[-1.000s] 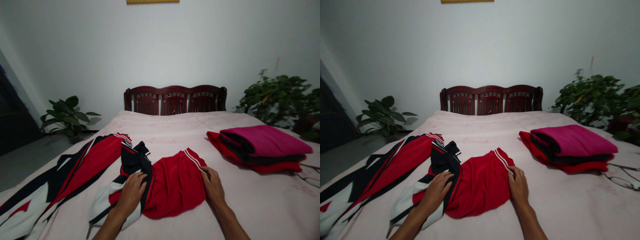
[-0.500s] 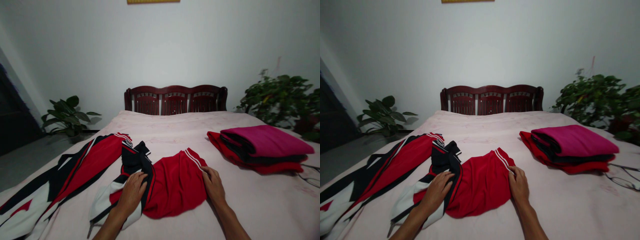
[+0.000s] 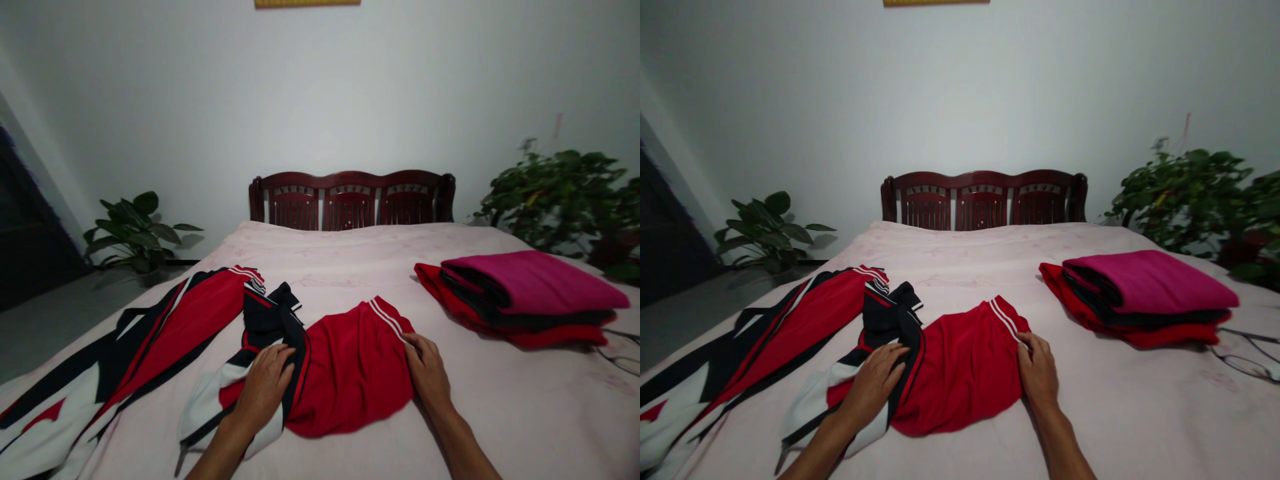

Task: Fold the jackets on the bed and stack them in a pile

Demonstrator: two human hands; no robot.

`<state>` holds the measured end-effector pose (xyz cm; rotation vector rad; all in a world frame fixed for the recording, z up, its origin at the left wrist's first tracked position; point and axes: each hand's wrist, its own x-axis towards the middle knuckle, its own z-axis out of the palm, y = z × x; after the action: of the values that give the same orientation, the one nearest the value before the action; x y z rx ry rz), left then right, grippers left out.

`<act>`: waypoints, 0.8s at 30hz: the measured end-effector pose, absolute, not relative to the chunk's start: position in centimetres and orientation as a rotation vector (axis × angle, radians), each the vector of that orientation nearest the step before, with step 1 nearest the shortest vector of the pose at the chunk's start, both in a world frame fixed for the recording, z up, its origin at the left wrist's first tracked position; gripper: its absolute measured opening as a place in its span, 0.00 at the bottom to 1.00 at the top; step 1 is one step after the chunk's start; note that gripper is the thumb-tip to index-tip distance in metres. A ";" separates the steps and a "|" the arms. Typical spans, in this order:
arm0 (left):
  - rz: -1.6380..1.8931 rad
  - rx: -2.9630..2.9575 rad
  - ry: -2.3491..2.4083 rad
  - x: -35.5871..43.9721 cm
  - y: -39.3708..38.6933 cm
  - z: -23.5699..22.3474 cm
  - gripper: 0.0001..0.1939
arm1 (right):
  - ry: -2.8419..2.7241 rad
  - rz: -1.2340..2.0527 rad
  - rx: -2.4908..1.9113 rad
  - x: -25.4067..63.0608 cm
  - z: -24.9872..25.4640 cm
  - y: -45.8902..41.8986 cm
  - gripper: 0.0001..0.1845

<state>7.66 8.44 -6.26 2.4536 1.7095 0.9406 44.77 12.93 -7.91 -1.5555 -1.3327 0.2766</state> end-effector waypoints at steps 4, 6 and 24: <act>0.936 2.453 1.710 7.7 8.5 -6.2 0.16 | -1.338 0.277 -1.546 44.8 -7.9 12.9 0.22; 0.954 2.454 1.709 7.7 8.5 -6.3 0.15 | -1.343 0.279 -1.537 44.8 -7.9 13.0 0.22; 0.918 2.431 1.719 7.7 8.5 -6.3 0.16 | -1.331 0.283 -1.567 44.8 -8.0 12.9 0.23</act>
<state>7.68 8.50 -6.32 2.4313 1.7193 0.9180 44.80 12.93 -7.97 -1.5671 -1.3307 0.2827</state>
